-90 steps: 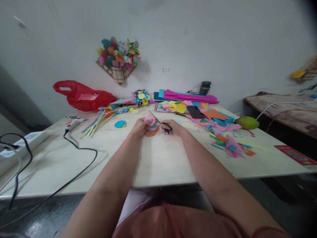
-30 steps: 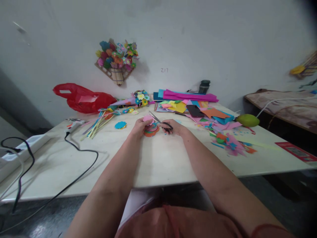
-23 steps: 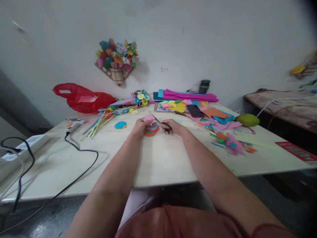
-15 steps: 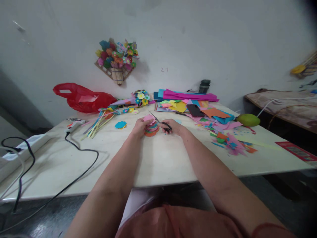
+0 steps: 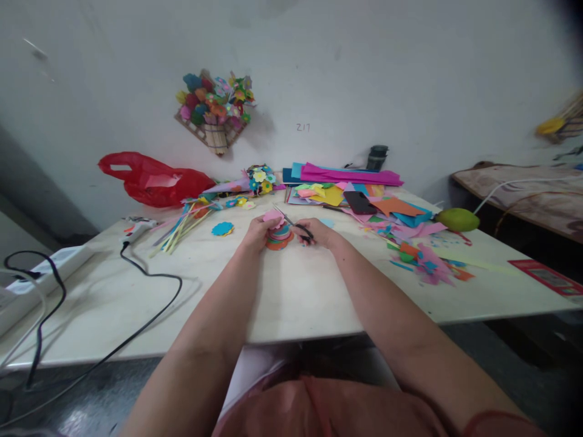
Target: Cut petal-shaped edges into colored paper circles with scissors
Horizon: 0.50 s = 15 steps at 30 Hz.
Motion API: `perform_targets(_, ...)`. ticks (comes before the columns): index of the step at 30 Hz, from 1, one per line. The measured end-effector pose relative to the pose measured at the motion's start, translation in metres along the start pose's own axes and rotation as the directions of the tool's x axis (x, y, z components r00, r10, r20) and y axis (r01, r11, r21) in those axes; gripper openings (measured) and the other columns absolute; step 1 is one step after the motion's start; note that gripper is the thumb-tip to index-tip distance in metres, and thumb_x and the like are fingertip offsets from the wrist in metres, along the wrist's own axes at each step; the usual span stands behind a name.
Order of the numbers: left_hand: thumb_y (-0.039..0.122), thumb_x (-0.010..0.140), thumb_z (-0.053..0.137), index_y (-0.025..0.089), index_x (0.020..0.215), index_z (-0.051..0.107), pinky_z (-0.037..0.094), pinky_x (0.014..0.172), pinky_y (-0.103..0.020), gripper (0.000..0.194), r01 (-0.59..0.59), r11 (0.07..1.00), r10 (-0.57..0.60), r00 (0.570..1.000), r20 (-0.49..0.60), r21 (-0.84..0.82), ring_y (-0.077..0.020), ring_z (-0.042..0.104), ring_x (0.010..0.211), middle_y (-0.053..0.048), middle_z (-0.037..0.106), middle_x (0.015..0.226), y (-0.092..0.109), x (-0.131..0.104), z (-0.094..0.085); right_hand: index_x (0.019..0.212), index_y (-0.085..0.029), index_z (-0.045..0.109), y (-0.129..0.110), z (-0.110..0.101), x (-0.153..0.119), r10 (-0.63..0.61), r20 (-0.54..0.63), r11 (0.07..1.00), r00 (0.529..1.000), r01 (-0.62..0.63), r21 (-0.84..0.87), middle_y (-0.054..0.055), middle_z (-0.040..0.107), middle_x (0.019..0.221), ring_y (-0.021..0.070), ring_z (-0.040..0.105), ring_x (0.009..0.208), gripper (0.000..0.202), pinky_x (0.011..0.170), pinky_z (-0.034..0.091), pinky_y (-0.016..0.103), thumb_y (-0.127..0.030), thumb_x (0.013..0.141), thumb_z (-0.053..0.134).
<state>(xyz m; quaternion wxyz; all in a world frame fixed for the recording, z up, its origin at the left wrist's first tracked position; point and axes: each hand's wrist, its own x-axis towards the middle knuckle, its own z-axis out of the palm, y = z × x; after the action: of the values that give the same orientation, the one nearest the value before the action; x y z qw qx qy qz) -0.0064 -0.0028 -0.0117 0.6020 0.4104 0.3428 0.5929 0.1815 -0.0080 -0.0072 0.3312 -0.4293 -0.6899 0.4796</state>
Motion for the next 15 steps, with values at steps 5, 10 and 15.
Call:
perform_targets(5,0.016,0.05,0.09,0.009,0.075,0.07,0.056,0.071,-0.03,0.033,0.01,1.0,-0.01,1.0,0.002,-0.001,-0.0167,0.068,0.066,-0.008,0.072,0.072,0.0003,-0.0008,0.0007,0.069,-0.016,0.056,0.001,0.0006,0.0008,0.006,-0.008,1.0,1.0,-0.006,-0.013,-0.003,0.058,0.052,0.0051,0.047,0.036,0.029,0.031,0.025,0.017,-0.033,0.09,0.066)
perform_targets(10,0.017,0.049,0.091,0.01,0.074,0.069,0.056,0.071,-0.031,0.034,-0.002,1.0,0.002,1.0,-0.011,0.0,-0.0171,0.068,0.066,-0.007,0.071,0.069,-0.0007,0.0002,0.0006,0.068,-0.016,0.056,-0.0013,0.0018,0.0001,0.022,-0.014,1.0,1.0,-0.022,-0.006,-0.003,0.058,0.051,0.0051,0.047,0.035,0.029,0.031,0.025,0.017,-0.032,0.09,0.066)
perform_targets(15,0.017,0.05,0.091,0.01,0.074,0.069,0.057,0.072,-0.033,0.033,-0.005,1.0,0.006,0.999,-0.035,0.016,-0.0183,0.069,0.066,-0.008,0.071,0.069,-0.0009,0.0013,0.0007,0.068,-0.016,0.056,-0.0007,0.0019,0.0005,0.025,-0.009,1.0,1.0,-0.025,0.001,-0.003,0.058,0.051,0.0051,0.047,0.035,0.029,0.031,0.025,0.017,-0.033,0.09,0.066)
